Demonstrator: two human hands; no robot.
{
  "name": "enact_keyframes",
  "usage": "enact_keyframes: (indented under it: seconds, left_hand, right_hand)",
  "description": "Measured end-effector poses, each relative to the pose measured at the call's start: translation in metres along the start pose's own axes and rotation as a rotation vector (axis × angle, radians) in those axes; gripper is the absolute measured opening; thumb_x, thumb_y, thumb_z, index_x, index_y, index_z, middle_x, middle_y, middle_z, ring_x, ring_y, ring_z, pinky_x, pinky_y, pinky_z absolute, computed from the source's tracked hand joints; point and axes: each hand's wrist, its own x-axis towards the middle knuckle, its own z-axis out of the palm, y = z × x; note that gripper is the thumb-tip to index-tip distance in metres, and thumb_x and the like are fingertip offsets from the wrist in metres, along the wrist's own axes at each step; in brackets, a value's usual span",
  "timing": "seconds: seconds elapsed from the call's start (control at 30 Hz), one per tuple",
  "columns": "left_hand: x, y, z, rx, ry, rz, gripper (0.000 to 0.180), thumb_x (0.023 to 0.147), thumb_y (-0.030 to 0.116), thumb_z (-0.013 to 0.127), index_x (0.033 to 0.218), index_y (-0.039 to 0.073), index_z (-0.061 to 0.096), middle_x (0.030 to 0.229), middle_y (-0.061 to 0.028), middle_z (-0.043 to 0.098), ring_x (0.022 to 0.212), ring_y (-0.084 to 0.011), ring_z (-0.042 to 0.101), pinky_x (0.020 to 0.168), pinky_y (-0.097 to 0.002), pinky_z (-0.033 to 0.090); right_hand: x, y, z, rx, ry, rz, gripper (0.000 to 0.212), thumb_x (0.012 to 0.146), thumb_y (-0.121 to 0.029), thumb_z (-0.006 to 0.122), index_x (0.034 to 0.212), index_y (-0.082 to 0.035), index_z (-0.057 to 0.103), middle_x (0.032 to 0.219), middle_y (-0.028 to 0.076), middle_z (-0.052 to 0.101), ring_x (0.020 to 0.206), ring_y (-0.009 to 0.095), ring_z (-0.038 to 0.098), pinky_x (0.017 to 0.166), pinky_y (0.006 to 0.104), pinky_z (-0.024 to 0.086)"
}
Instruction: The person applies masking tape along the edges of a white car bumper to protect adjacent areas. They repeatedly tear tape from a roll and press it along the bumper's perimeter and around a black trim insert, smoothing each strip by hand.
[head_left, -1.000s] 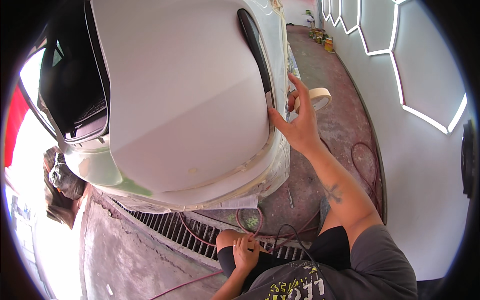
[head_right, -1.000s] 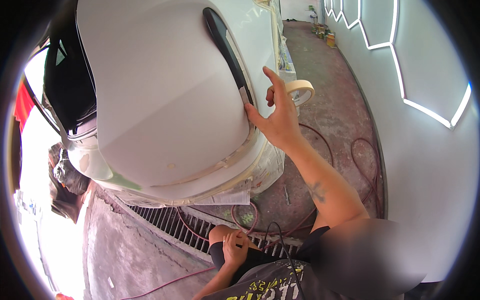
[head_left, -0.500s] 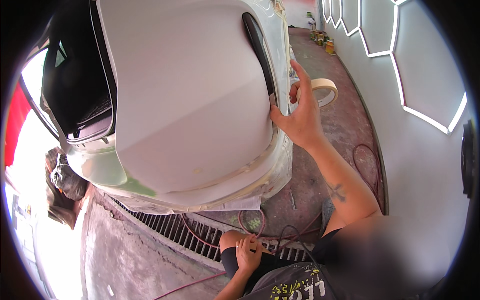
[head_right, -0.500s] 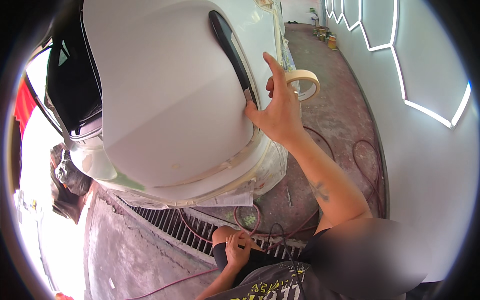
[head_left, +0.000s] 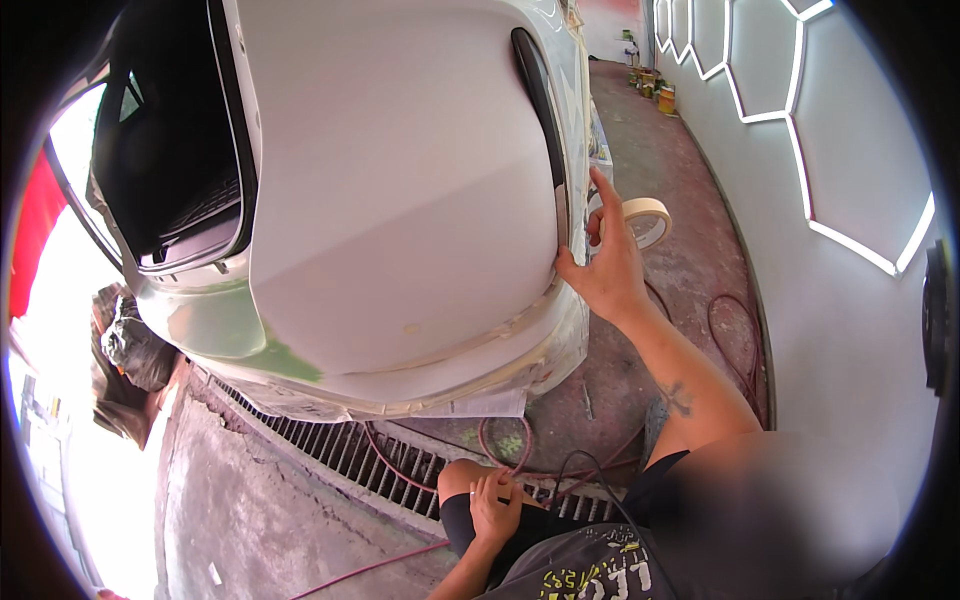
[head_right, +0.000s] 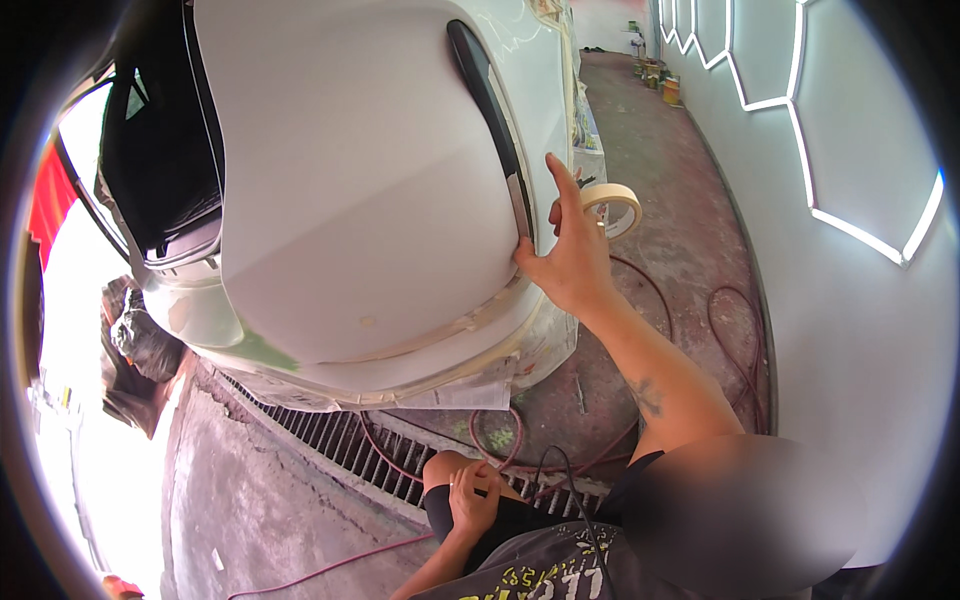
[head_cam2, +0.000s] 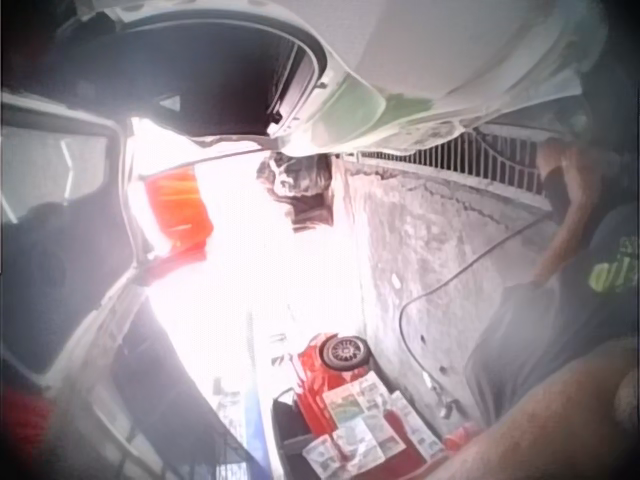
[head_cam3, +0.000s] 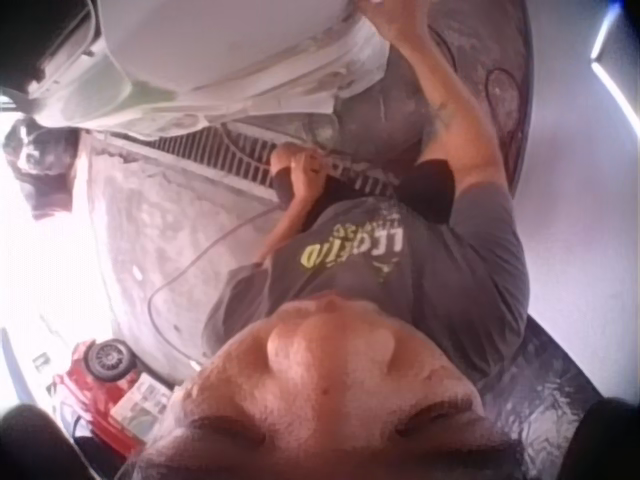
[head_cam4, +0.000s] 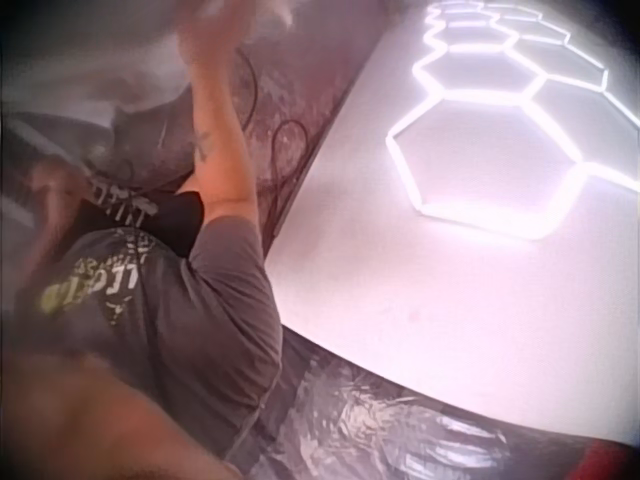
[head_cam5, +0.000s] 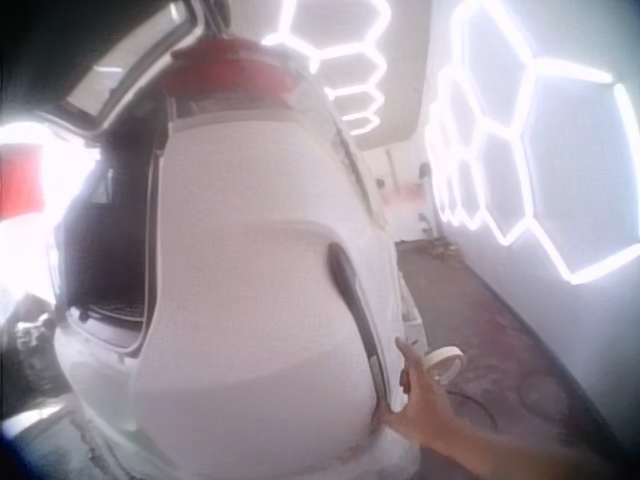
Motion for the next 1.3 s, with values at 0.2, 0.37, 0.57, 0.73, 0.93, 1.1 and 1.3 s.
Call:
enact_keyframes:
  seconds: [0.2,0.37,0.57,0.73,0.93,1.1,1.3]
  left_hand:
    - [-0.004,-0.005,0.001,0.028,-0.002,0.016,0.036,0.091,0.015,0.082,0.125,0.006,0.074,0.103,-0.0117,0.071,0.102,-0.0366,0.068,0.096,-0.0489,0.051]
    - [-0.002,-0.007,-0.002,0.031,-0.005,0.031,0.036,0.091,0.015,0.082,0.125,0.007,0.074,0.103,-0.0111,0.071,0.102,-0.0369,0.068,0.096,-0.0489,0.051]
    - [0.001,-0.003,0.005,-0.023,0.020,0.051,0.033,0.091,0.012,0.083,0.123,0.007,0.075,0.102,-0.0104,0.073,0.100,-0.0354,0.069,0.093,-0.0477,0.053]
    - [0.015,0.001,-0.003,-0.197,0.151,0.012,0.018,0.092,0.009,0.084,0.106,0.005,0.074,0.092,-0.0108,0.072,0.090,-0.0311,0.071,0.082,-0.0430,0.055]
    - [0.114,0.102,-0.058,-0.417,0.142,0.274,0.017,0.090,0.003,0.088,0.094,0.002,0.071,0.088,-0.0123,0.072,0.081,-0.0280,0.070,0.078,-0.0386,0.056]
    - [0.169,0.183,-0.104,-0.331,0.081,0.517,0.023,0.084,0.004,0.092,0.102,0.003,0.077,0.101,-0.0128,0.074,0.091,-0.0274,0.072,0.083,-0.0381,0.058]
    - [0.187,0.216,-0.109,-0.186,0.072,0.658,0.050,0.074,0.012,0.101,0.118,0.005,0.077,0.120,-0.0141,0.071,0.106,-0.0319,0.071,0.092,-0.0417,0.058]
  right_hand:
    - [-0.010,0.022,-0.006,0.182,-0.001,0.113,0.109,0.083,-0.028,0.093,0.175,-0.015,0.034,0.094,0.001,0.048,0.085,0.016,0.050,0.080,0.0341,0.050]
    - [0.016,0.022,-0.005,0.313,0.138,0.123,0.129,0.077,-0.059,0.101,0.175,-0.011,0.032,0.099,0.001,0.047,0.087,0.016,0.048,0.081,0.0308,0.048]
    - [-0.009,0.062,0.001,0.166,-0.072,0.260,0.137,0.072,-0.061,0.102,0.176,-0.010,0.028,0.102,0.002,0.047,0.090,0.018,0.048,0.085,0.0331,0.049]
    - [-0.079,0.048,-0.047,0.107,-0.320,0.398,0.107,0.091,-0.029,0.090,0.174,-0.004,0.027,0.080,0.005,0.058,0.075,0.019,0.059,0.079,0.0369,0.053]
    - [-0.131,0.022,-0.061,0.468,-0.427,0.444,0.107,0.096,-0.004,0.075,0.179,-0.012,0.008,0.105,0.013,0.071,0.090,0.019,0.070,0.086,0.0344,0.056]
    - [-0.139,-0.001,-0.062,0.863,-0.444,0.244,0.119,0.096,0.018,0.065,0.181,-0.021,-0.009,0.141,0.022,0.062,0.109,0.022,0.070,0.099,0.0376,0.059]
    - [-0.144,-0.014,-0.067,0.625,-0.395,0.040,0.110,0.097,0.013,0.069,0.181,-0.012,0.003,0.130,0.020,0.076,0.115,0.027,0.077,0.104,0.0415,0.059]
